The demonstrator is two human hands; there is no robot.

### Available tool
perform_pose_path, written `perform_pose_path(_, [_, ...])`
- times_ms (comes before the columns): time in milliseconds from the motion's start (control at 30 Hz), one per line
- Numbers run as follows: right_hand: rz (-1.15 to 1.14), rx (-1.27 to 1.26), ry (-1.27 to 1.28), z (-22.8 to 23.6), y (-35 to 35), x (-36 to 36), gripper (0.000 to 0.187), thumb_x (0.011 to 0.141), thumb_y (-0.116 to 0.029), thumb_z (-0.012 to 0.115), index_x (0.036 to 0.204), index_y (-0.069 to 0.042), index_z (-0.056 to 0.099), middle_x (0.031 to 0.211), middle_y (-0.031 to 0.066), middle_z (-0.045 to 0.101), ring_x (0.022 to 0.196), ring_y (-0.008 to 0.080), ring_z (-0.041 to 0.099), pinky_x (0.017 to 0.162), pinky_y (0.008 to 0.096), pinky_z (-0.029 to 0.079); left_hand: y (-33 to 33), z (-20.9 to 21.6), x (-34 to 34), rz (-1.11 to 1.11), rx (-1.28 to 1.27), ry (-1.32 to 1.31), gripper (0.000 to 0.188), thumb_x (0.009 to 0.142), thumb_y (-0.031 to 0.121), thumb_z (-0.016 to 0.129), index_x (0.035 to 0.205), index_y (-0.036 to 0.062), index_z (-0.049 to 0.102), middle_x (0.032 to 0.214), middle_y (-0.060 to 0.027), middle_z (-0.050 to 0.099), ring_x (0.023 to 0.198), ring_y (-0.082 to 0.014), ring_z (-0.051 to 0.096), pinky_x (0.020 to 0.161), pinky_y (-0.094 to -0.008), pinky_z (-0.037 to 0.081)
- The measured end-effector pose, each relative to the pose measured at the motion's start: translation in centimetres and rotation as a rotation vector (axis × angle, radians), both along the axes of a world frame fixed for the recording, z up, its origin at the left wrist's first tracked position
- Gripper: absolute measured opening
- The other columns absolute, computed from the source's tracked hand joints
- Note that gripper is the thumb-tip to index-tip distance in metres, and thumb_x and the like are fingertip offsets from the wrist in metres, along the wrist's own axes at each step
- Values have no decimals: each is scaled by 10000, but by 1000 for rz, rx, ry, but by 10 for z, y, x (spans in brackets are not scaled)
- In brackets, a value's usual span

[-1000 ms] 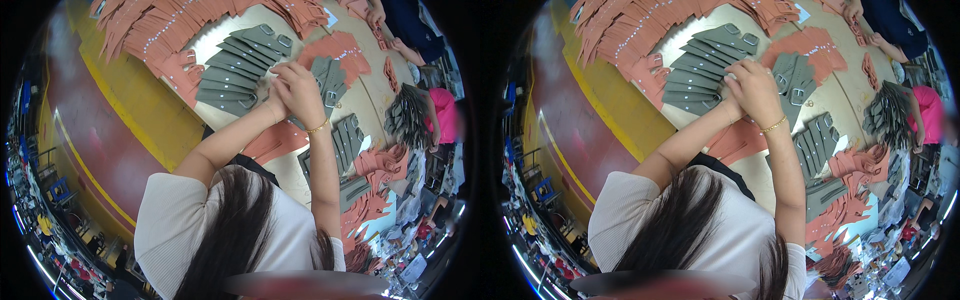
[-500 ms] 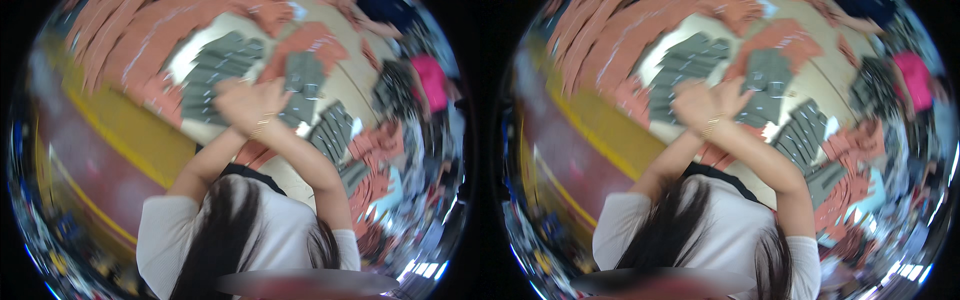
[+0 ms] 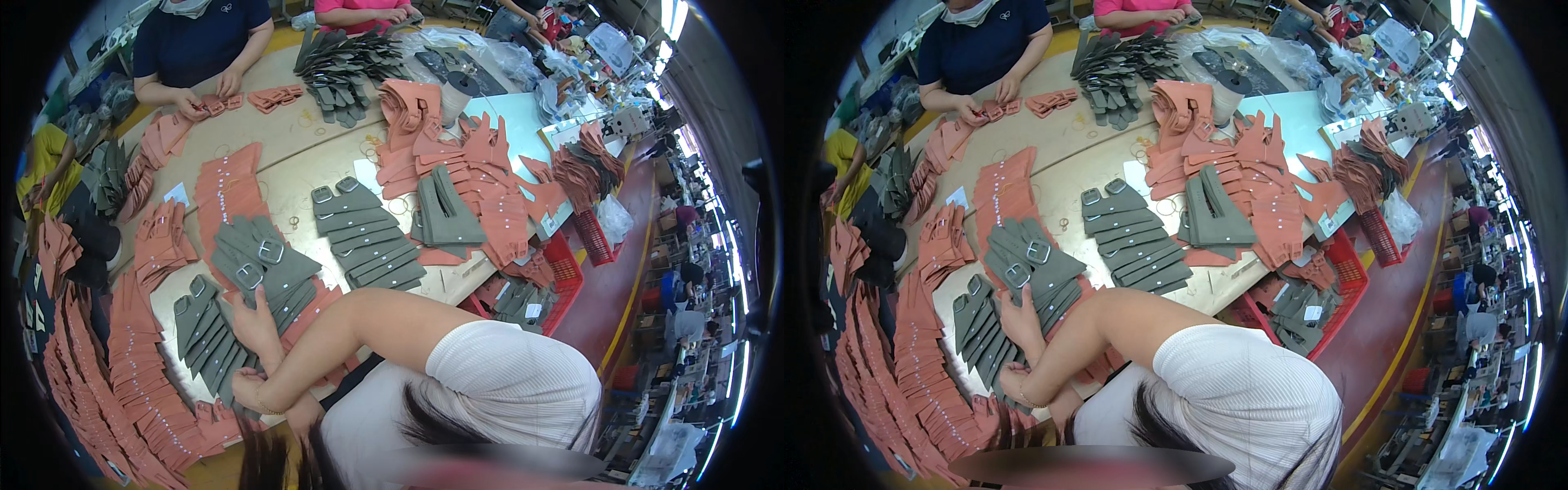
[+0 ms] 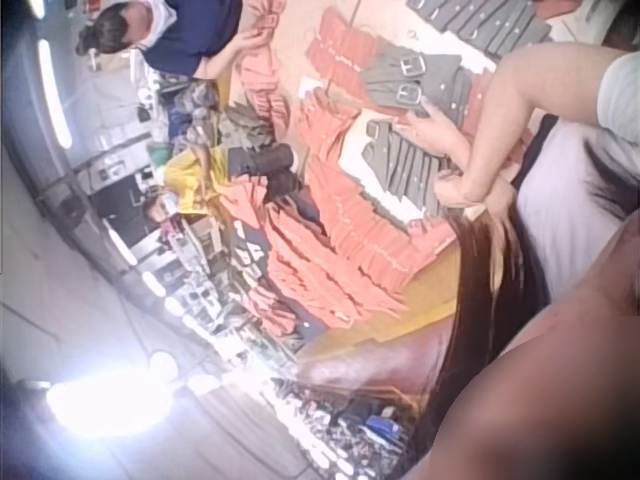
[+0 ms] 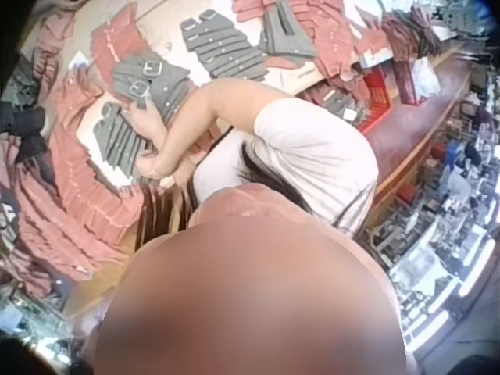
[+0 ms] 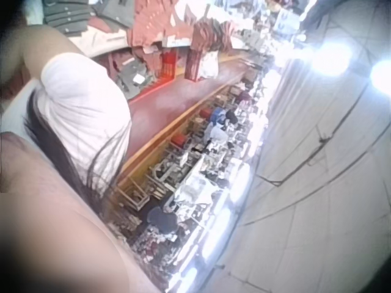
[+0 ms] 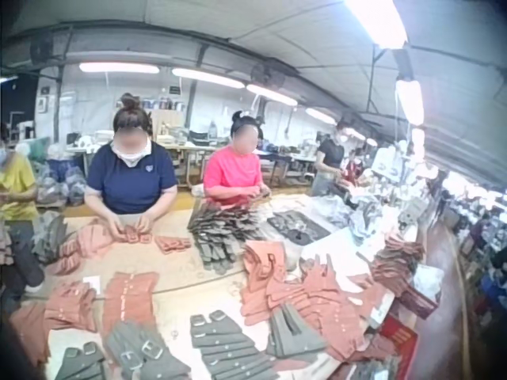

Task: The person sorts and stacks olive-green and pink fabric pieces with metal buckles on a worktable. They repeatedly pick up, align, and place the pieces into neat piles, occasionally moving stacks to different positions on the table.

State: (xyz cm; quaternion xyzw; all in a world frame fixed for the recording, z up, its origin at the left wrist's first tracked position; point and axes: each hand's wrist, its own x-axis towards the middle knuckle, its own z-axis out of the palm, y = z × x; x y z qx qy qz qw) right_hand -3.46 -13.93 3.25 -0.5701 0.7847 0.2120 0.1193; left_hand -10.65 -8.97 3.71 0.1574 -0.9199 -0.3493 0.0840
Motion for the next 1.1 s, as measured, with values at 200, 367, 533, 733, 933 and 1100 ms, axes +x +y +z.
perform_pose_path(200, [66,-34,-17,3,-6,-7,147,732,-192,602,764,-83,694,637,49,614,504,216,543,567,412,392,0,4,0,1,-44,36,440,850,433,648,1024,29,646,886,-224,673,830,-438,628,728,-495,468])
perform_pose_path(367, [73,-90,52,-3,-9,-8,155,743,-202,598,764,-85,697,631,48,608,490,218,540,565,410,392,-2,0,0,-15,-85,53,438,848,430,651,1025,29,646,884,-231,668,829,-444,623,725,-498,467])
perform_pose_path(533, [-21,-424,-18,-4,2,-14,171,780,-206,585,733,-108,716,672,59,641,626,225,605,624,418,408,-1,-15,-6,-37,-170,268,459,849,441,651,1063,35,637,901,-226,672,845,-438,632,751,-495,482])
perform_pose_path(733, [-83,-970,-203,28,21,-63,157,737,-230,614,719,-98,698,818,81,629,786,264,631,711,427,458,-11,-20,-6,-44,-155,47,468,834,465,663,1059,55,638,932,-239,672,874,-449,638,755,-503,495])
perform_pose_path(933, [-362,-1413,-743,99,79,-107,198,827,-233,620,902,-63,690,869,132,670,806,275,662,716,390,525,-18,6,-11,-99,248,-153,466,790,404,747,936,-23,631,855,-167,649,745,-305,660,664,-391,493])
perform_pose_path(1100, [-410,-1536,-312,134,185,-143,163,841,-148,643,989,-98,690,845,122,699,703,272,677,638,348,538,-35,23,-17,-172,715,-356,305,897,234,669,921,-55,577,786,-77,621,541,-189,665,414,-247,492])
